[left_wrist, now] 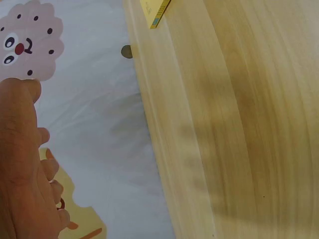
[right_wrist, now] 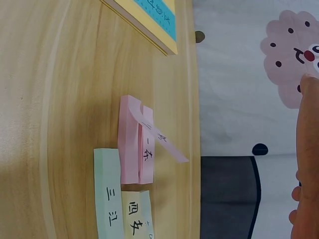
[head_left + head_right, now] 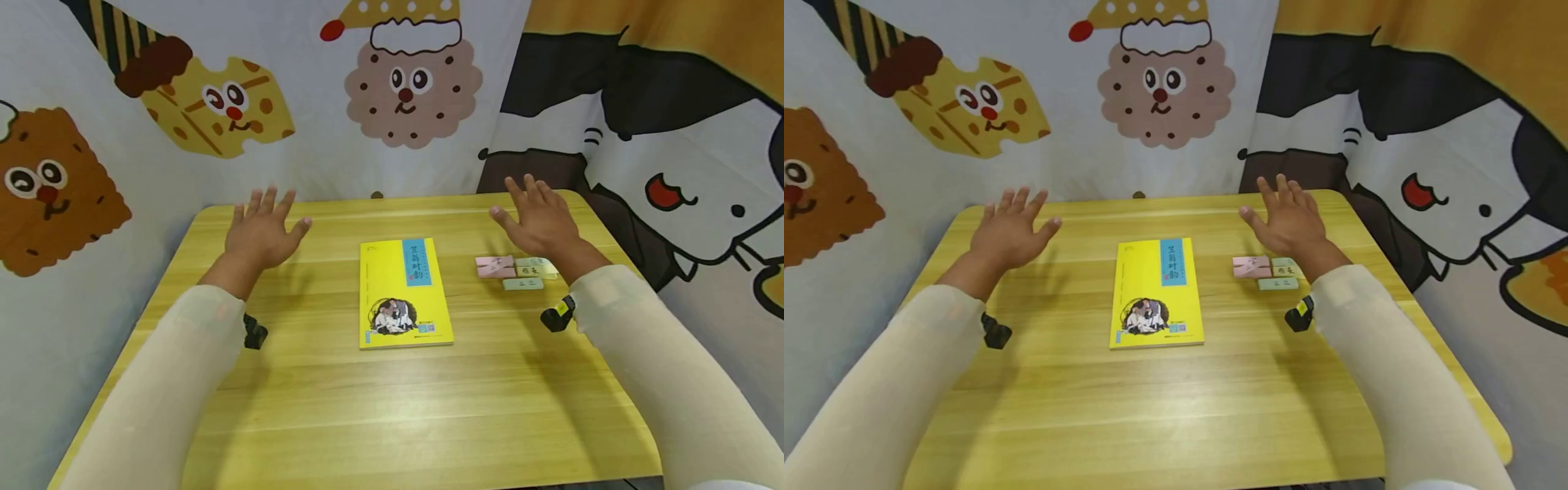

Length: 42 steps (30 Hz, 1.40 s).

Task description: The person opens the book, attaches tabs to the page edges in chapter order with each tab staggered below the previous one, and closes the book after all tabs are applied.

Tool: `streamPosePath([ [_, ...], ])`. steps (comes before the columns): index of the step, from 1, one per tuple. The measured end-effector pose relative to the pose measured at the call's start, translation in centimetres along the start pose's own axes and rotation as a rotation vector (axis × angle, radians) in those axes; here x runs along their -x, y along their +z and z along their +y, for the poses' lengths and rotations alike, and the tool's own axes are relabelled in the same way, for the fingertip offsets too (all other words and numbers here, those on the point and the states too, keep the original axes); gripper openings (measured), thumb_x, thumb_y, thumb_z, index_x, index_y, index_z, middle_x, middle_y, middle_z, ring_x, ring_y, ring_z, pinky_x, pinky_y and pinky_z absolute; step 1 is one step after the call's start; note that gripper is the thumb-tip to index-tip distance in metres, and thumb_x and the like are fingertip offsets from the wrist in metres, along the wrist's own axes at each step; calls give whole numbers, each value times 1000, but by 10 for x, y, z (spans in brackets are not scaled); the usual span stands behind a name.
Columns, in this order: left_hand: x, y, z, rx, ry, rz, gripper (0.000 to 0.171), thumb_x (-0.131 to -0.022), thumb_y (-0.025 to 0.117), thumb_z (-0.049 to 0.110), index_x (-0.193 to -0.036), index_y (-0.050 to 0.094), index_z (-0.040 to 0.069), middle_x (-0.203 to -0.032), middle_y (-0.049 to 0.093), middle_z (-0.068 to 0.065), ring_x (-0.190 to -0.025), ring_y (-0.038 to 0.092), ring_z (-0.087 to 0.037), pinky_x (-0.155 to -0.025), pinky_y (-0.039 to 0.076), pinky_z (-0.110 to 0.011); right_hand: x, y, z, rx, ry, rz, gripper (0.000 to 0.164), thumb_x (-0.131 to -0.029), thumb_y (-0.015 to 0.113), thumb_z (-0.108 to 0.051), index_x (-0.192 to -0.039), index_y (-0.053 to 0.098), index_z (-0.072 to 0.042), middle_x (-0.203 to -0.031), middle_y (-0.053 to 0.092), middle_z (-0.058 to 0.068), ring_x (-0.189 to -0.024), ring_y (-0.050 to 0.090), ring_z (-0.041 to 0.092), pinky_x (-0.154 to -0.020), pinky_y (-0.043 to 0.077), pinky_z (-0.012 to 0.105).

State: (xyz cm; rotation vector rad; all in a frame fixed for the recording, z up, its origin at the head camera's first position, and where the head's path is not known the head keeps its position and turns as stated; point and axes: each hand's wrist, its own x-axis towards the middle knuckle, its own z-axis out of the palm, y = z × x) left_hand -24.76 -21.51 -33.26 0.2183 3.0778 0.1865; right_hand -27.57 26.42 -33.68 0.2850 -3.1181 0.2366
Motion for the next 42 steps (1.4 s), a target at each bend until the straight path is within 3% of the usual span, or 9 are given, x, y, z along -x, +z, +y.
streamPosePath([
  [26, 6, 17, 7, 15, 45, 30, 79, -89, 14, 70, -152, 3, 23, -155, -4, -14, -139, -10, -37, -104, -7, -59, 9, 9, -6, -15, -33, 24, 77, -91, 15, -68, -151, -5, -24, -155, -7, 12, -139, -8, 37, -105, -7, 57],
  [42, 14, 29, 24, 9, 99, 76, 76, -91, 17, 68, -152, 6, 24, -156, -3, -12, -140, -9, -32, -106, -3, -57, 22, 25, -19, -31, -89, 69, 77, -91, 21, -67, -152, 2, -23, -155, 7, 16, -140, 1, 37, -107, -2, 57],
])
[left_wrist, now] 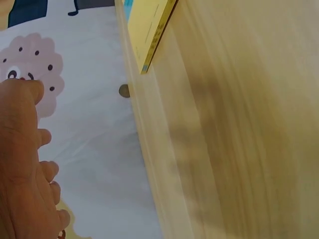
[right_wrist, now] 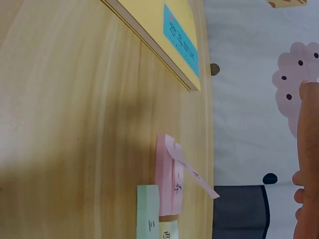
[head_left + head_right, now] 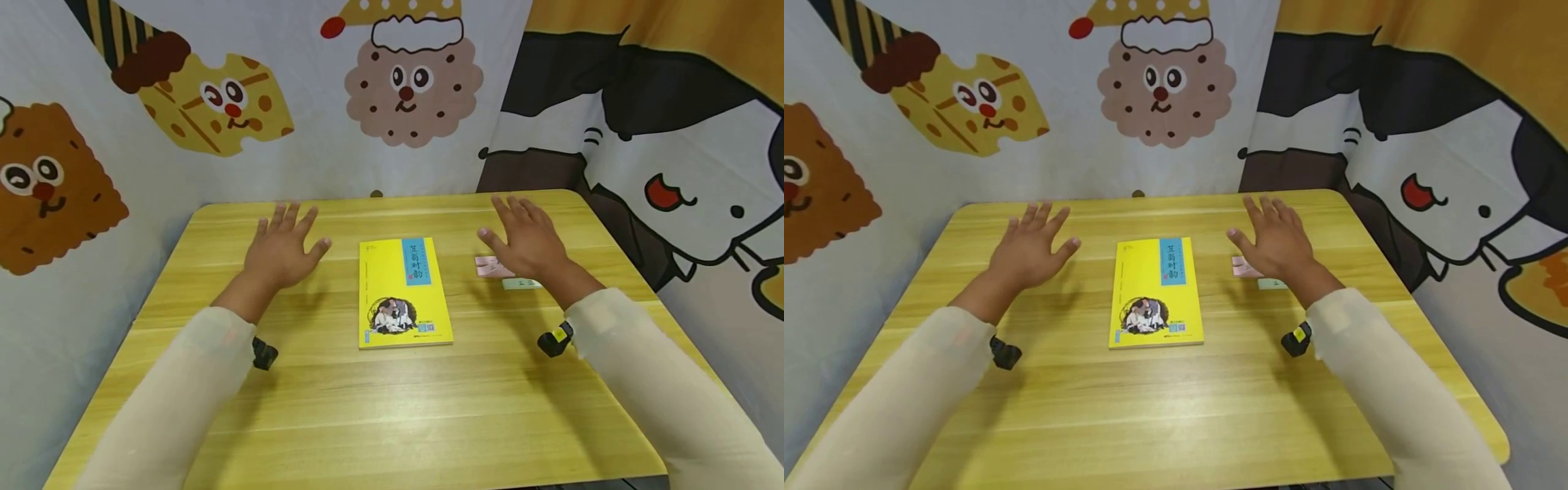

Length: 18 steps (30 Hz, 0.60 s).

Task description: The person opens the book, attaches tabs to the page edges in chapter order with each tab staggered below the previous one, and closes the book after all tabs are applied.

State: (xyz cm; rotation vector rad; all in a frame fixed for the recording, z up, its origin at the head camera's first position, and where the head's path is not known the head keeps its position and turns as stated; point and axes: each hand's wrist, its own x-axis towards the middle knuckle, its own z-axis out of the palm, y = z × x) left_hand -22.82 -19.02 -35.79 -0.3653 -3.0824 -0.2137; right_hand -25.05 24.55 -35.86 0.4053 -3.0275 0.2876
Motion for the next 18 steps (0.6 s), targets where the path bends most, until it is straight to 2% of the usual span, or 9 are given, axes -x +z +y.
streamPosePath([
  [7, 7, 6, 11, 0, 30, 12, 75, -92, 19, 67, -152, 8, 24, -156, 2, -13, -140, -6, -33, -107, 0, -57, 8, 6, -2, -12, -35, 21, 75, -93, 24, -65, -152, 4, -22, -154, 10, 16, -140, 2, 37, -107, -1, 56],
  [14, 12, 13, 19, 9, 44, -4, 75, -91, 18, 68, -152, 8, 25, -156, -5, -9, -140, -11, -29, -108, -1, -55, 15, 11, -9, -18, -57, 25, 75, -93, 26, -64, -152, 6, -21, -154, 12, 16, -140, 3, 37, -106, 1, 57],
  [18, 15, 19, 23, 16, 62, -9, 75, -91, 18, 69, -152, 8, 27, -156, -2, -10, -140, -9, -30, -108, -1, -55, 18, 18, -13, -15, -71, 20, 74, -93, 26, -64, -152, 7, -22, -154, 14, 16, -140, 4, 37, -107, 2, 57],
])
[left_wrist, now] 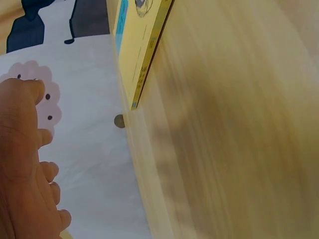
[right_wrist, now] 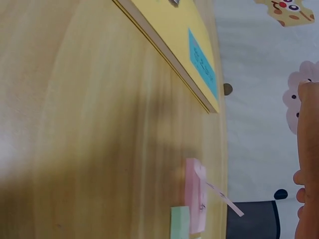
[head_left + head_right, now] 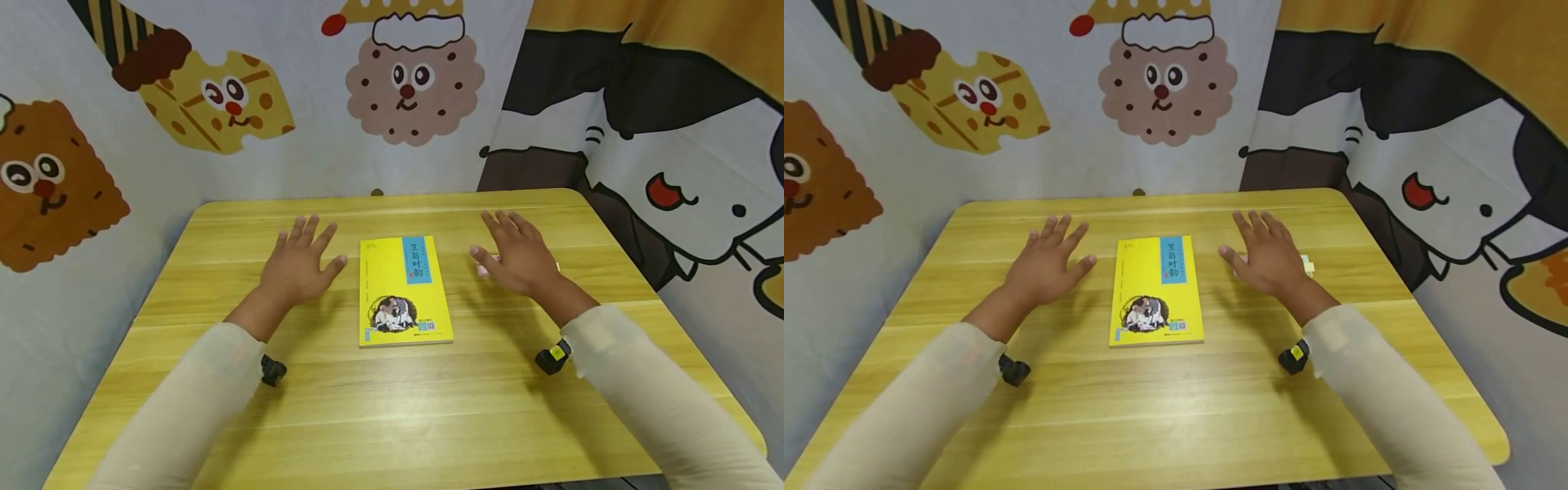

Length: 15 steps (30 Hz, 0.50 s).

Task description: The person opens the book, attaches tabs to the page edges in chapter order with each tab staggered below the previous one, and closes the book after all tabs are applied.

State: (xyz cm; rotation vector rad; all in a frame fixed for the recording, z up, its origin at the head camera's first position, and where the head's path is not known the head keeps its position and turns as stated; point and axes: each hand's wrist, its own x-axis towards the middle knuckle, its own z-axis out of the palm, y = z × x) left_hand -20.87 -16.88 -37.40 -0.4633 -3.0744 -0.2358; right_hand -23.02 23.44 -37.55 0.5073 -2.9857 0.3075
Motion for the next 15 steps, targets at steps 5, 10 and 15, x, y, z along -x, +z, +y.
streamPosePath([
  [5, 3, 4, 6, 7, 15, -3, 74, -91, 19, 68, -151, 9, 27, -156, -1, -10, -140, -7, -31, -108, -1, -55, 4, 8, -3, -7, -25, 6, 74, -93, 27, -64, -152, 9, -23, -154, 15, 15, -140, 4, 36, -107, 3, 56],
  [10, 5, 11, 12, 12, 18, 5, 72, -92, 25, 66, -151, 12, 27, -156, 4, -11, -141, -5, -31, -108, 1, -54, 9, 14, -8, 2, -36, 9, 74, -93, 28, -64, -152, 9, -24, -154, 16, 13, -140, 6, 35, -108, 5, 54],
  [15, 7, 19, 18, 21, 41, 15, 70, -93, 24, 65, -151, 13, 28, -156, 7, -10, -141, -3, -31, -108, 2, -55, 13, 20, -13, -3, -37, 10, 73, -93, 32, -62, -152, 11, -24, -153, 19, 13, -140, 8, 34, -108, 7, 54],
])
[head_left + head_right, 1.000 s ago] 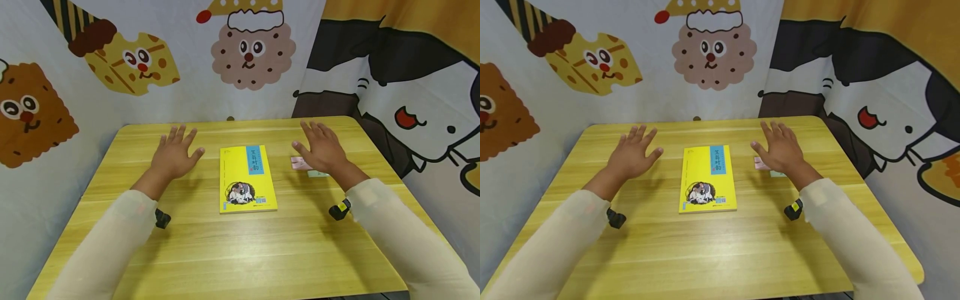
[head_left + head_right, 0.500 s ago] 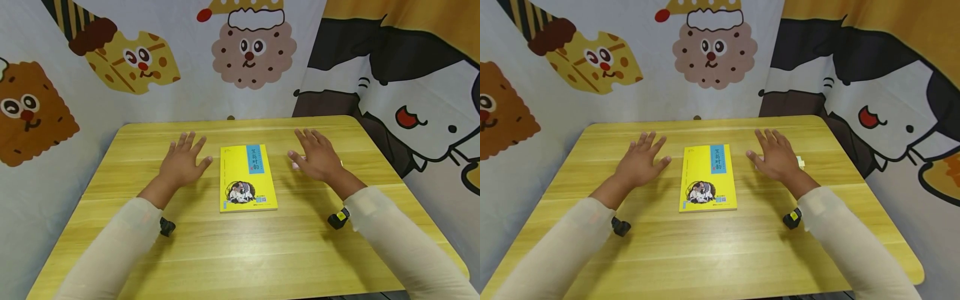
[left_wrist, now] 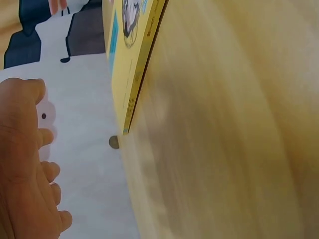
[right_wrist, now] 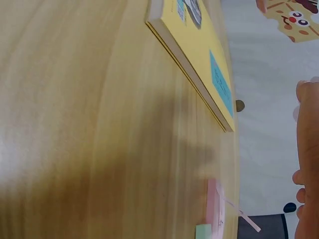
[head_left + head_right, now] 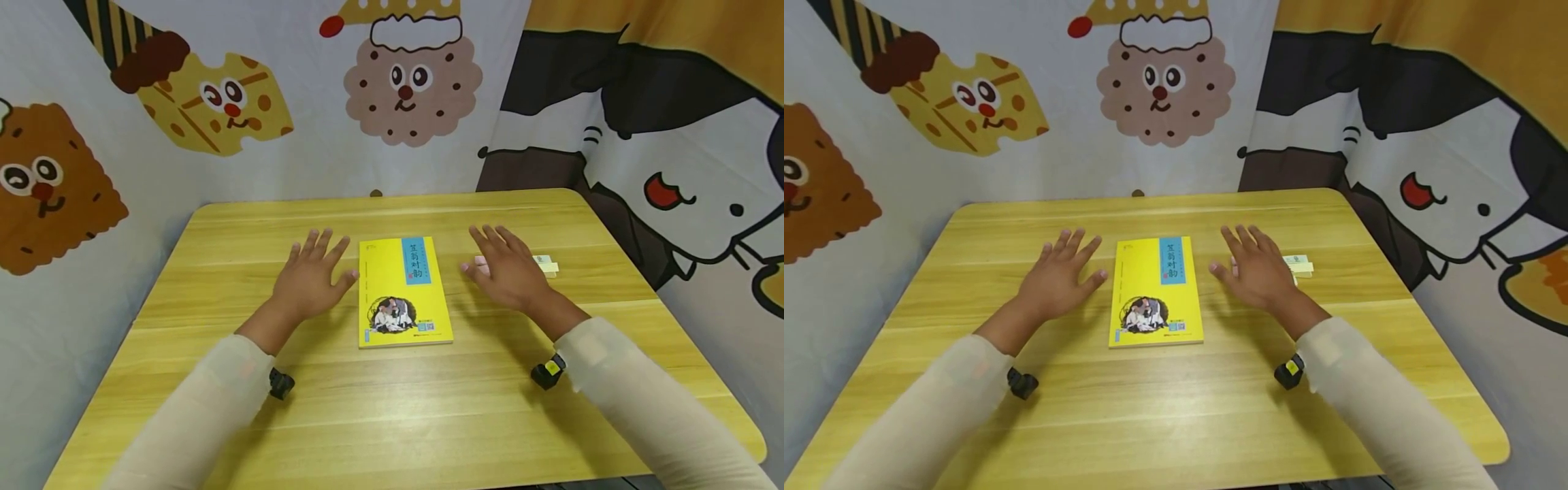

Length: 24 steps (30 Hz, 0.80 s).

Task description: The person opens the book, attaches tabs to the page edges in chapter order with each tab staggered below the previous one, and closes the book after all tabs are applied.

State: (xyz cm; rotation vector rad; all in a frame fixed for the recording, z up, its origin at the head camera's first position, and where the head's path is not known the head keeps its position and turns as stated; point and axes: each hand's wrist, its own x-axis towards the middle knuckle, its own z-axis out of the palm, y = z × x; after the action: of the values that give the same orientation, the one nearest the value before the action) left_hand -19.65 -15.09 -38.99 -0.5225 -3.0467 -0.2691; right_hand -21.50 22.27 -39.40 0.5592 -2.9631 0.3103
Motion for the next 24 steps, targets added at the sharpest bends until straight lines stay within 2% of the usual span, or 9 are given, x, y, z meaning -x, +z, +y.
streamPosePath([
  [6, 6, 8, 11, 15, 33, -4, 73, -91, 21, 68, -151, 14, 27, -155, 11, -8, -141, 2, -31, -108, 7, -55, 5, 7, -5, -17, -11, -5, 73, -93, 28, -64, -152, 12, -23, -153, 19, 12, -140, 8, 34, -107, 8, 55],
  [13, 12, 15, 25, 38, 61, -28, 72, -91, 23, 67, -151, 18, 26, -155, 15, -7, -140, 9, -31, -108, 12, -52, 14, 13, -11, -21, -27, -4, 76, -92, 28, -66, -151, 14, -22, -153, 21, 11, -140, 9, 33, -107, 9, 54],
  [21, 17, 22, 34, 42, 100, -38, 72, -91, 30, 65, -150, 21, 25, -154, 18, -9, -140, 13, -31, -108, 17, -51, 21, 20, -16, -28, -38, -12, 72, -93, 41, -57, -151, 19, -20, -152, 23, 10, -140, 11, 31, -104, 13, 61],
  [24, 19, 24, 39, 54, 108, -43, 72, -91, 37, 63, -148, 30, 19, -152, 23, -11, -139, 17, -30, -107, 21, -49, 25, 24, -19, -33, -51, -18, 72, -93, 42, -57, -150, 22, -19, -152, 24, 10, -140, 11, 30, -105, 15, 59],
])
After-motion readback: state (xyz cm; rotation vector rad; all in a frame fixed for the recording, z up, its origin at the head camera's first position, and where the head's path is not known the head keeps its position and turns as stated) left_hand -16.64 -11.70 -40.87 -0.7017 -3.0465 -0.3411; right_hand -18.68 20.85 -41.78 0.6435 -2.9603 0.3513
